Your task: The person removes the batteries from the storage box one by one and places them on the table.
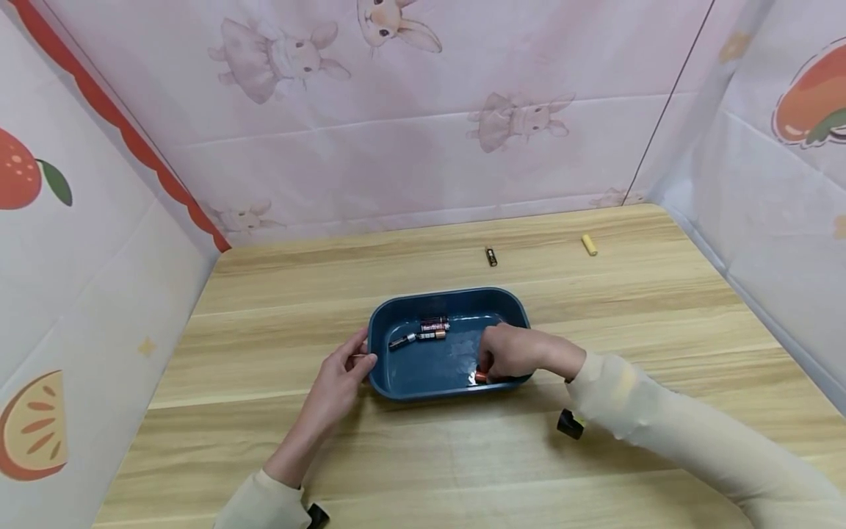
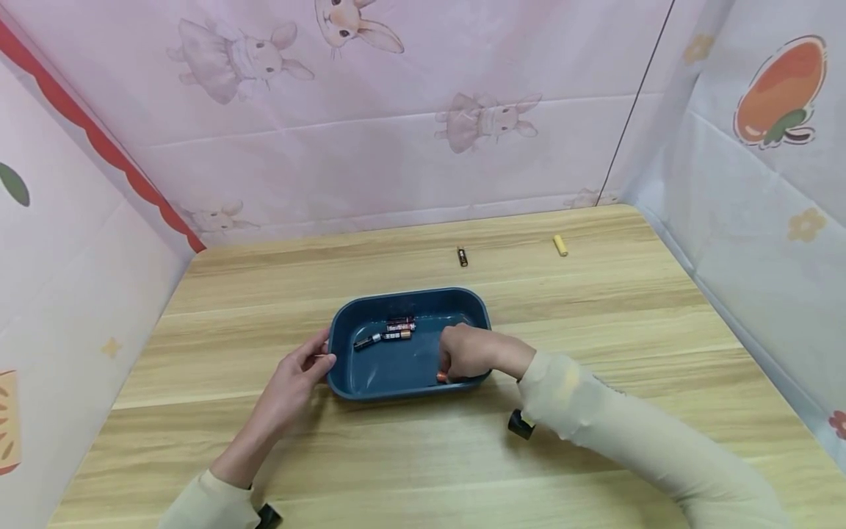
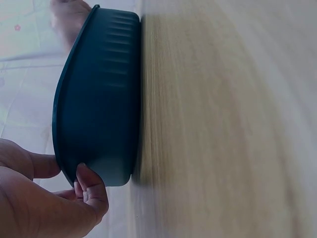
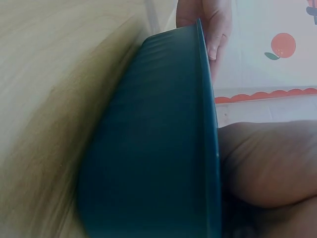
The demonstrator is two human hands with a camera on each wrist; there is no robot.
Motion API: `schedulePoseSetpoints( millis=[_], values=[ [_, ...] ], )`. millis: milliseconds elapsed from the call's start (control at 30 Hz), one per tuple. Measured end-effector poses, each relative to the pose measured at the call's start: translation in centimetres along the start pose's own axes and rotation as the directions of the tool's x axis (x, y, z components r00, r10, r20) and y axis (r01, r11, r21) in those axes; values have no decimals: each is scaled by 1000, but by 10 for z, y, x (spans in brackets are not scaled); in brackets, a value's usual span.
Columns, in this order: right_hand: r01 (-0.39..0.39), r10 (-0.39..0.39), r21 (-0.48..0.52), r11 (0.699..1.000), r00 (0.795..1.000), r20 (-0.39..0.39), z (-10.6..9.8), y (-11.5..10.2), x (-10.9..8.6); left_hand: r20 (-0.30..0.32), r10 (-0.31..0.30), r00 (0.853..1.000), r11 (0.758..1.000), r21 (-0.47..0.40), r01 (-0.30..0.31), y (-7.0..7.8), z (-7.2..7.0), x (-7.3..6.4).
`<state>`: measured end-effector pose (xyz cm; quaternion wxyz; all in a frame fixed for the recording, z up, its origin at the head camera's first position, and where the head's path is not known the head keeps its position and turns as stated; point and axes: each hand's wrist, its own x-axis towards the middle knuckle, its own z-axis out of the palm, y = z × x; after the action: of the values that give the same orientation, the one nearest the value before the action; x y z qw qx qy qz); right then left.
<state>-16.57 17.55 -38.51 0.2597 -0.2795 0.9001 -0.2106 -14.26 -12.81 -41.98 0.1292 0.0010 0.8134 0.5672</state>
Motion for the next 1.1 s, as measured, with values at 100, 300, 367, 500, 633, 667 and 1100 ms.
schedulePoseSetpoints(
  millis=[100,300,367,500,633,667,1100],
  values=[
    [-16,16,-2,1000,1000,12,1,1,3,0,6,1000,1000,5,-6,-1,0,0],
    [-44,45,-6,999,998,40,-1,1,7,0,-5,1000,1000,14,5,-2,0,1],
    [-47,48,-17,999,998,45,-1,1,7,1,-2,1000,1000,12,2,-2,0,1],
    [-50,52,-34,998,997,48,-1,0,7,0,1,1000,1000,14,-1,-1,0,0],
    [-48,49,-36,998,998,43,-1,-1,7,1,6,1000,1000,14,-6,0,0,-1],
    [-48,49,-34,998,998,42,0,-1,7,2,6,1000,1000,13,-6,0,0,-1],
    [-11,-6,205,979,997,82,-5,8,5,0,-23,1000,1000,5,23,0,0,0]
  ],
)
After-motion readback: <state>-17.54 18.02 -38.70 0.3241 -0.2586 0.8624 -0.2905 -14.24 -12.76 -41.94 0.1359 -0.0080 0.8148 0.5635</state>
